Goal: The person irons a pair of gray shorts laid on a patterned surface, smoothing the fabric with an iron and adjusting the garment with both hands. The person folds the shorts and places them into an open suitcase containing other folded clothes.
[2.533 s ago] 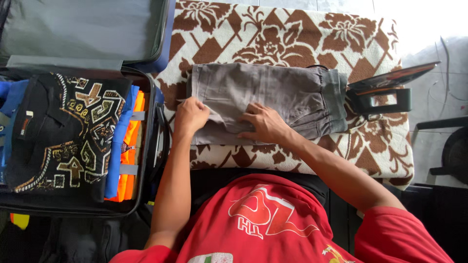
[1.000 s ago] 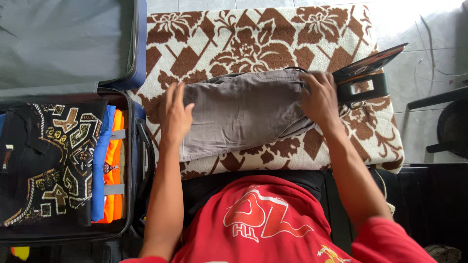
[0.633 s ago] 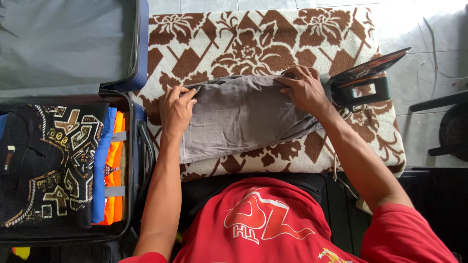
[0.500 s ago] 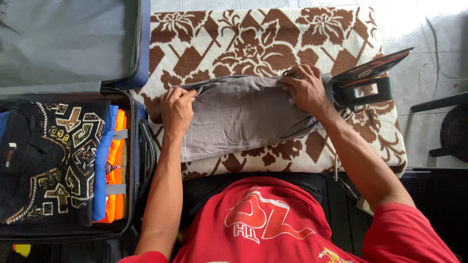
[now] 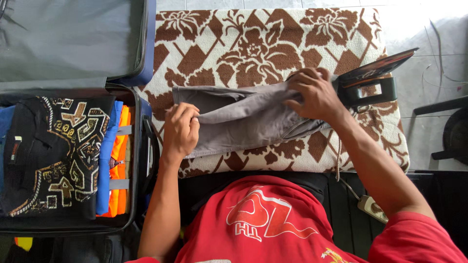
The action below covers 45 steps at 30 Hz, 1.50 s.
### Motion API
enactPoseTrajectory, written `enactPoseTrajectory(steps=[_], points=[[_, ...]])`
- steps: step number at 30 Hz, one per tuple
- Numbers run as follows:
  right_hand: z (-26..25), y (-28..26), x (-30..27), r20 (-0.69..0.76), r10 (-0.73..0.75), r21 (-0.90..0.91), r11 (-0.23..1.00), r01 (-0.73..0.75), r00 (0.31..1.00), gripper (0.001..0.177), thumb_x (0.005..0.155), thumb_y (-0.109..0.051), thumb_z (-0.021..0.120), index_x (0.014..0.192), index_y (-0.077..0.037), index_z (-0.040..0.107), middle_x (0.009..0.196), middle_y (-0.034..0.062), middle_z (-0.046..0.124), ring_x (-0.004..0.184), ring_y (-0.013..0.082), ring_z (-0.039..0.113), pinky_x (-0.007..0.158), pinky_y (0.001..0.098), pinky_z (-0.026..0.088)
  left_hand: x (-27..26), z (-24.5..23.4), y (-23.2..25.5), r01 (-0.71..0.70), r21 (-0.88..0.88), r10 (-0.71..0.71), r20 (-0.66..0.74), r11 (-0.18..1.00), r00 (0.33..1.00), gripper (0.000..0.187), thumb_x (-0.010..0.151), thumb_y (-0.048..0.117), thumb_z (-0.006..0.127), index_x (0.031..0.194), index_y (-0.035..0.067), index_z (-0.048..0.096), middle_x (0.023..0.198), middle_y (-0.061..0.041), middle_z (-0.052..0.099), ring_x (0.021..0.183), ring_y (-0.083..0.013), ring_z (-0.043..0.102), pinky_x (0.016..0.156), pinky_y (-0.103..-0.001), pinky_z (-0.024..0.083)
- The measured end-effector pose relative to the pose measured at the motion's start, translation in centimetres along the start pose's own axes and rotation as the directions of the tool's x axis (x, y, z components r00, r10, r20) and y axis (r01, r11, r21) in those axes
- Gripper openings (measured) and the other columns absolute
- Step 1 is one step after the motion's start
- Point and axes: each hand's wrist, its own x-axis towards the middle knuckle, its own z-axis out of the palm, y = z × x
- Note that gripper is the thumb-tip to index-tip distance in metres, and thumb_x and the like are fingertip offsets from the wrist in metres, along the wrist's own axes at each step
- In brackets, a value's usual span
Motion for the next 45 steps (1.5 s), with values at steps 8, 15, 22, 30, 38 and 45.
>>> enactPoseTrajectory(steps=[8, 15, 22, 30, 38, 45], points=[[3.9, -4.7, 5.1, 0.129, -0.171, 0.162, 0.975, 0.149, 0.977, 0.047, 0.088, -0.041, 0.074, 0.123, -0.01, 0.073, 0.129, 0.0083, 0.068, 0.121, 0.0247, 0.059, 0.109, 0.0472, 0.038, 0.6, 0.1, 0.0, -0.06, 0.046, 0.057, 0.06, 0.997, 0.997, 0.016, 0.083, 0.011, 0.051, 0.077, 0.007, 0.065, 0.088, -0.012, 0.071, 0.082, -0.0273, 0.066, 0.108, -0.058, 0.041], [5.8, -4.5, 4.7, 0.319, -0.062, 0.199, 0.98, -0.003, 0.946, 0.031, 0.096, -0.039, 0.063, 0.099, -0.012, 0.078, 0.105, 0.005, 0.073, 0.105, 0.0208, 0.063, 0.097, 0.0465, 0.045, 1.9, 1.4, -1.7, 0.119, 0.127, -0.134, 0.119, 0.985, 0.984, 0.017, 0.089, 0.011, 0.05, 0.08, 0.007, 0.065, 0.067, -0.011, 0.066, 0.06, -0.0237, 0.062, 0.095, -0.052, 0.049], [8.2, -3.0, 6.9, 0.311, 0.138, 0.276, 0.933, -0.229, 0.94, 0.037, 0.108, -0.042, 0.049, 0.108, -0.009, 0.065, 0.074, 0.0101, 0.069, 0.053, 0.0194, 0.061, 0.051, 0.0403, 0.05, 5.1, 4.7, -5.6, 0.559, 0.215, -0.599, 0.252, 0.801, 0.76, 0.02, 0.095, 0.019, 0.051, 0.108, 0.007, 0.06, 0.073, -0.014, 0.066, 0.062, -0.0258, 0.064, 0.072, -0.051, 0.06], [12.2, -2.4, 9.2, 0.159, 0.143, 0.187, 0.967, -0.172, 0.977, 0.039, 0.105, -0.047, 0.053, 0.104, -0.01, 0.063, 0.073, 0.0078, 0.068, 0.05, 0.0191, 0.058, 0.045, 0.0407, 0.047, 7.1, 8.8, -6.3, 0.102, 0.372, -0.176, 0.171, 0.923, 0.969, 0.034, 0.099, 0.035, 0.061, 0.118, 0.008, 0.068, 0.121, -0.016, 0.069, 0.104, -0.0267, 0.066, 0.095, -0.05, 0.05], [8.2, -2.3, 6.5, 0.063, 0.342, -0.039, 0.94, -0.34, 0.938, 0.046, 0.106, -0.053, 0.051, 0.097, -0.012, 0.071, 0.064, 0.0035, 0.064, 0.052, 0.0177, 0.052, 0.072, 0.0468, 0.044, 7.0, 12.1, -7.0, -0.03, 0.177, -0.027, 0.308, 0.984, 0.951, 0.051, 0.105, 0.052, 0.046, 0.095, 0.005, 0.062, 0.084, -0.009, 0.06, 0.078, -0.0223, 0.055, 0.074, -0.04, 0.049], [7.8, 1.4, 3.5, -0.152, 0.257, -0.233, 0.929, -0.287, 0.954, 0.059, 0.112, -0.055, 0.049, 0.085, -0.011, 0.076, 0.082, 0.0112, 0.066, 0.084, 0.0238, 0.055, 0.084, 0.0439, 0.036, 6.9, 11.7, -7.7, -0.013, 0.167, -0.038, 0.302, 0.986, 0.953, 0.052, 0.109, 0.049, 0.033, 0.081, 0.013, 0.057, 0.077, -0.006, 0.055, 0.072, -0.0216, 0.051, 0.074, -0.042, 0.045]])
